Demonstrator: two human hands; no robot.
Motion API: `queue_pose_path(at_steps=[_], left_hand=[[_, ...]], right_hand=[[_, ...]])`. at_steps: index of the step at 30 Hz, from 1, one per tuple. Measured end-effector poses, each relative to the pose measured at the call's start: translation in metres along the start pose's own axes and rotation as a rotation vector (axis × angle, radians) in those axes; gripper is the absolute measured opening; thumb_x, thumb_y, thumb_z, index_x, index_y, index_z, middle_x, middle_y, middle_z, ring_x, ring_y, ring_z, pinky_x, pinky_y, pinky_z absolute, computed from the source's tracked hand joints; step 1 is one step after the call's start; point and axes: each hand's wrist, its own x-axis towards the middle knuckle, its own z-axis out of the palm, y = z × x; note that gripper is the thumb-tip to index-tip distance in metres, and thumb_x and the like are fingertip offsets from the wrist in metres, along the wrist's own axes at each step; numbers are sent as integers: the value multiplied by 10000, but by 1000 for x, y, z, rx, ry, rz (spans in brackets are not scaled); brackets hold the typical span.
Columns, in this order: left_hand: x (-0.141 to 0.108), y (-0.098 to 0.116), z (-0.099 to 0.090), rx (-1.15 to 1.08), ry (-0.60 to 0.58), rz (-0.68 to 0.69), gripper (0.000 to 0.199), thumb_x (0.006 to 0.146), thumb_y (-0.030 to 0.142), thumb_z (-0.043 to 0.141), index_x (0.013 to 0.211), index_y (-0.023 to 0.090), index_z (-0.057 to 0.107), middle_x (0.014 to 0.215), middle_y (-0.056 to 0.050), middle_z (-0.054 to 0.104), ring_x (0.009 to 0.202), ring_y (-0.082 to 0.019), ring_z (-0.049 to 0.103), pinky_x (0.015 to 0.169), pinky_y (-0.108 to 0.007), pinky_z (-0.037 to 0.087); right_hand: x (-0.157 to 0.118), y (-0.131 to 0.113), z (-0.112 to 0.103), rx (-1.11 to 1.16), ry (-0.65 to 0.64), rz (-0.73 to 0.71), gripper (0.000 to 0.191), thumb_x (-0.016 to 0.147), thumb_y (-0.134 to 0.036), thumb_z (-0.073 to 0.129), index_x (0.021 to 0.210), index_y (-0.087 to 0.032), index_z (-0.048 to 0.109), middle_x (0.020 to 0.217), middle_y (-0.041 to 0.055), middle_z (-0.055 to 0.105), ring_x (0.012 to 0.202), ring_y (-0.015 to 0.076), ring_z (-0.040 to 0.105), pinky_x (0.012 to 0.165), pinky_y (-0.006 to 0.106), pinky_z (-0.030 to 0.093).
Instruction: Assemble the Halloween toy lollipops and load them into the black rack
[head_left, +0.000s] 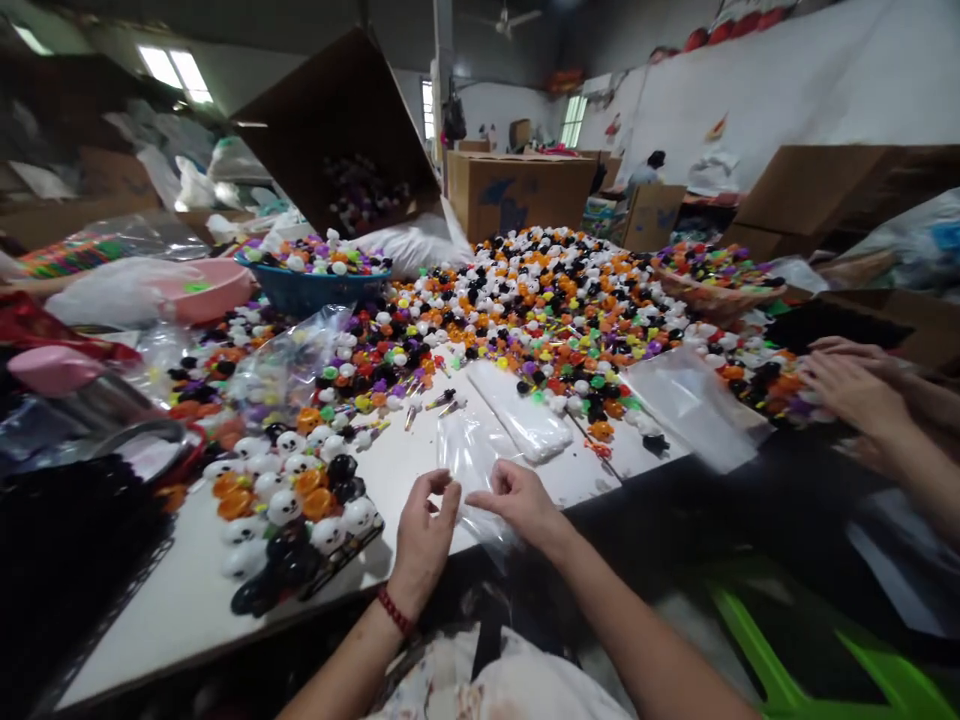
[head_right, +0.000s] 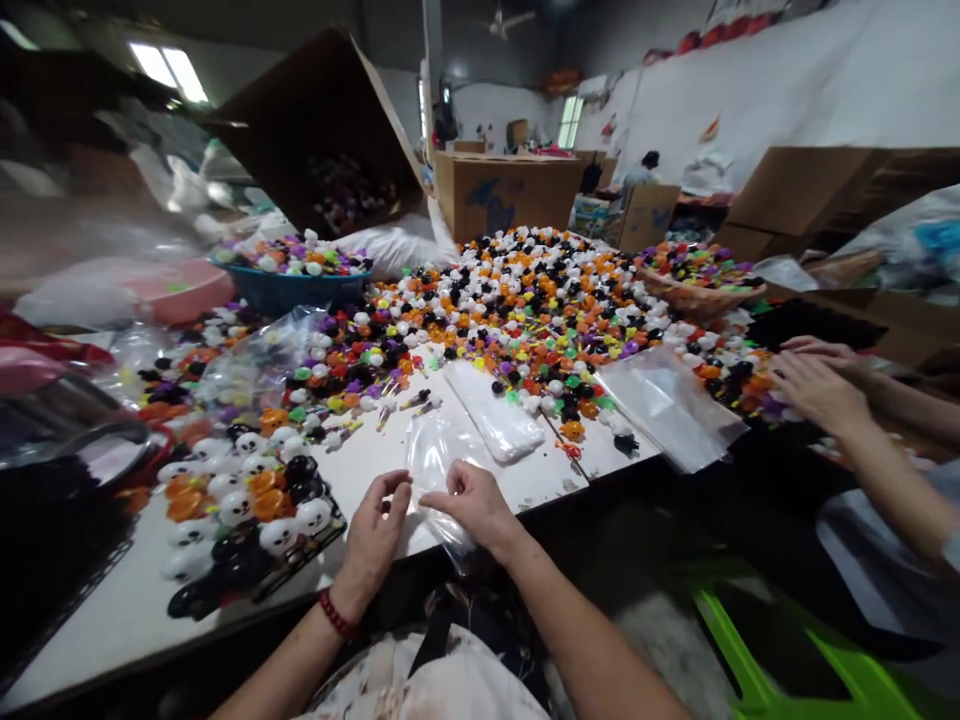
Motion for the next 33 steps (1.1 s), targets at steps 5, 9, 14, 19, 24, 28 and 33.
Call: queue_pose_path(at_steps=[5, 9, 14, 19, 24, 28, 33], left_hand=[[-2, 1, 1, -156, -344, -52, 382, 826, 542, 578, 732, 172, 585, 684, 12, 562, 676, -138, 503, 647, -255, 391], [-6, -16, -1, -197, -77, -127, 409, 866, 548, 501, 658, 202, 437, 586, 57, 389, 567, -113, 361, 558, -240, 305], [-16, -25, -7, 325, -67, -50, 303, 884, 355, 487, 623, 205, 458, 580, 25, 431, 591, -145, 417, 610, -279, 334], [-22, -8, -2, 335, -7, 217, 524, 827, 329, 635, 1296, 172, 462, 1236, -151, 557, 1030, -233, 592, 824, -356, 485], [-4, 40, -25, 640, 269, 782, 877, 826, 330, 687, 1521, 202, 169, 1574, -223, 198, 1465, -354, 202, 1125, -524, 279], [10, 70, -46, 970, 0, 1091, 422, 872, 214, 615, 1287, 241, 545, 1374, -110, 525, 1438, -281, 288, 1162, -473, 196], [29, 88, -67, 1046, 112, 955, 280, 955, 330, 488, 775, 158, 615, 881, -80, 625, 966, -225, 589, 904, -389, 421]], right_hand=[[-9, 4, 20, -216, -124, -59, 411, 681, -300, 736, 556, -196, 358, 533, -88, 316, 541, 79, 291, 506, 238, 197], [-5, 6, 6, 33, -100, 44, 516, 676, -431, 767, 562, -216, 312, 516, -89, 318, 514, 78, 319, 502, 228, 243], [15, 0, -33, 371, 249, 84, 583, 624, -501, 807, 590, -238, 288, 475, -107, 314, 452, 83, 378, 523, 233, 360], [11, -16, -39, 146, 152, -76, 542, 737, -433, 739, 584, -233, 259, 520, -94, 272, 474, 78, 306, 499, 230, 291], [-29, -36, -6, -326, -206, -394, 420, 889, -298, 560, 580, -206, 291, 562, -58, 338, 534, 91, 322, 531, 257, 230], [-62, -46, 20, -434, -491, -614, 325, 913, -188, 474, 612, -197, 351, 600, -34, 440, 552, 98, 364, 543, 270, 225], [-66, -42, 28, -489, -619, -733, 254, 826, -114, 491, 629, -209, 362, 593, -34, 480, 513, 98, 393, 505, 250, 246]])
